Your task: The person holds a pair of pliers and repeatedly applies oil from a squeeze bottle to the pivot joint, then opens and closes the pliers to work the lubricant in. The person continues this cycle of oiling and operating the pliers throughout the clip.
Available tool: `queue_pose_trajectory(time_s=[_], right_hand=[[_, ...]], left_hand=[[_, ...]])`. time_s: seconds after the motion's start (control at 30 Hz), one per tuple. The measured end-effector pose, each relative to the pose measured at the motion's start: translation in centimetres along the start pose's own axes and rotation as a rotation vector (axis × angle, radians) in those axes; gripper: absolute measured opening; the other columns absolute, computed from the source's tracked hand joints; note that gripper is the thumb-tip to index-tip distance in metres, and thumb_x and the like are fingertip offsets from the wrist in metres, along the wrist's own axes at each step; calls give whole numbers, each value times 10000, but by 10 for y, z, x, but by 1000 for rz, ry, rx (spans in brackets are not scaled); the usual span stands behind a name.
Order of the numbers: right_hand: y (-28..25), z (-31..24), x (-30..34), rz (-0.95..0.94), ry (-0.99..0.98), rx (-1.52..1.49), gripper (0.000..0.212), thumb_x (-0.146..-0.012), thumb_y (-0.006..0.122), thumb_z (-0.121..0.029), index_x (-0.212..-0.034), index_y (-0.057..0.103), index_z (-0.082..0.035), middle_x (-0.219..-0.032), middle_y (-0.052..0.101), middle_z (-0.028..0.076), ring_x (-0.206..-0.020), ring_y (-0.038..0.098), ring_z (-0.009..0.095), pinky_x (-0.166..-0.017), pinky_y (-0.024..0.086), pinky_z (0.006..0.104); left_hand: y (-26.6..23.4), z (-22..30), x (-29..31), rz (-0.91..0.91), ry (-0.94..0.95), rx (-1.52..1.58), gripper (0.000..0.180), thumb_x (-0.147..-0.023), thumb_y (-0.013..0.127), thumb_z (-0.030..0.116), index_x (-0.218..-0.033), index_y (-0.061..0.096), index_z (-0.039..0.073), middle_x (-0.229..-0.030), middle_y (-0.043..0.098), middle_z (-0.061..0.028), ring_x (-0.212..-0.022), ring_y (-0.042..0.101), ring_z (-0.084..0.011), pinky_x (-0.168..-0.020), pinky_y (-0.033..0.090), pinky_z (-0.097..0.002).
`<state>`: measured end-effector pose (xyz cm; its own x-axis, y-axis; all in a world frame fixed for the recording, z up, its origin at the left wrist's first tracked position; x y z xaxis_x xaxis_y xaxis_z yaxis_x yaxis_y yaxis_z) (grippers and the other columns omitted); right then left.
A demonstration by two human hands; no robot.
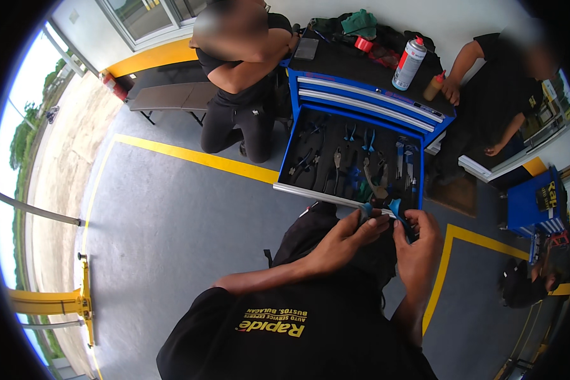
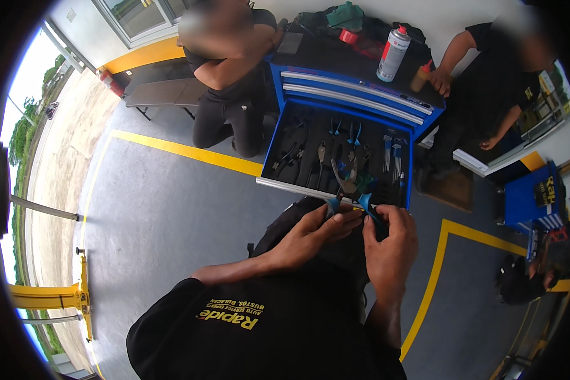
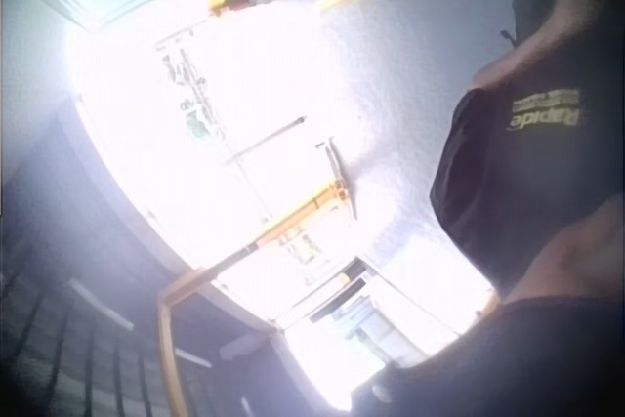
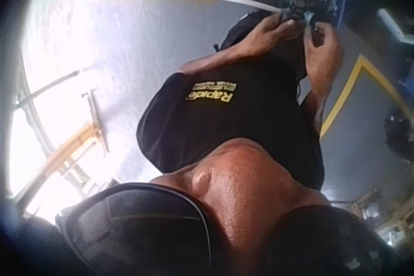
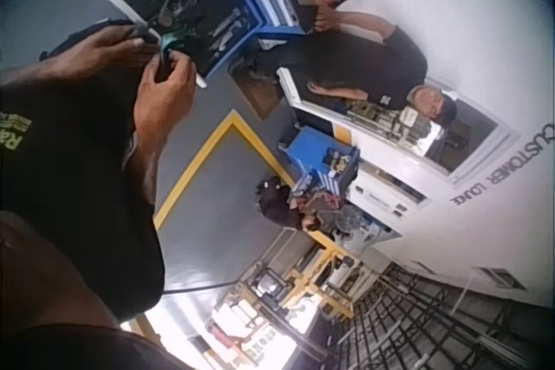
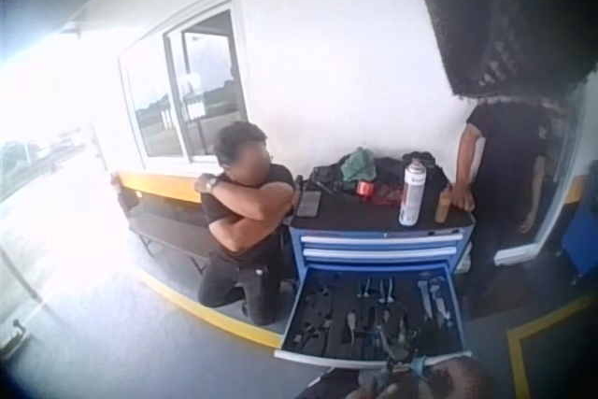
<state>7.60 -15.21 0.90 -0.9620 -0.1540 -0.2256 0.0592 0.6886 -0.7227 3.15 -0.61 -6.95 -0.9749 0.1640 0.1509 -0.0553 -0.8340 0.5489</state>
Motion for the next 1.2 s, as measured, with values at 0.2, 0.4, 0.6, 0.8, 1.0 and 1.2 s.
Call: queue_pose_trajectory(time_s=[0.2, 0.4, 0.6, 0.8, 1.0, 1.2], right_hand=[[19, -14, 9, -287, 115, -208, 249, -863, 821, -41, -1062, 673, -19, -856, 716, 110, -736, 724, 227, -686, 560, 364], [12, -12, 10, -147, 62, -111, 285, -859, 842, -58, -1084, 671, -18, -1031, 727, 136, -928, 749, 273, -786, 568, 368], [6, 11, -2, -168, 31, -218, 333, -887, 817, -69, -1159, 630, -28, -1061, 704, 166, -982, 732, 329, -860, 566, 397], [8, 1, 4, -150, -82, -94, 399, -893, 821, -66, -1205, 576, -21, -1041, 716, 123, -921, 743, 232, -783, 563, 372], [19, 4, 7, -314, 9, -417, 337, -890, 823, -71, -1159, 634, -1, -966, 733, 114, -835, 738, 221, -770, 572, 363], [-8, 22, -4, 30, -16, -105, 259, -888, 795, -52, -1101, 650, -19, -922, 673, 106, -872, 668, 214, -780, 521, 352]], left_hand=[[-6, 7, -3, -36, -46, -212, 471, -1172, 473, 297, -1510, 458, -31, -1389, 618, -128, -1360, 578, -191, -1194, 446, -363], [1, 9, 0, 45, -72, 20, 408, -1169, 495, 262, -1457, 501, -28, -1333, 643, -110, -1307, 588, -150, -1136, 466, -324], [2, 13, -3, -29, -42, 42, 447, -1168, 470, 208, -1522, 407, -58, -1526, 555, -186, -1440, 540, -249, -1237, 426, -396], [7, 12, -2, 0, -71, 8, 414, -1162, 490, 193, -1499, 445, -44, -1438, 614, -151, -1354, 591, -209, -1174, 474, -361], [-5, 5, -1, 79, -98, -231, 310, -1152, 543, 223, -1388, 571, 23, -1092, 659, -4, -1070, 588, -84, -951, 503, -280], [7, 8, -1, -35, -118, -6, 506, -1164, 468, 196, -1575, 340, -71, -1573, 514, -221, -1500, 486, -329, -1255, 409, -445]])
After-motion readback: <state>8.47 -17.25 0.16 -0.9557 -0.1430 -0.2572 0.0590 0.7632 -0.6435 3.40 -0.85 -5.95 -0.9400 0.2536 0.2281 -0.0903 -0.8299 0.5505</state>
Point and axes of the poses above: each hand's wrist, its own x-axis away from the middle knuckle, its own y-axis out of the palm, z = x × y, the point moved 7 cm from there along -x, towards the middle knuckle
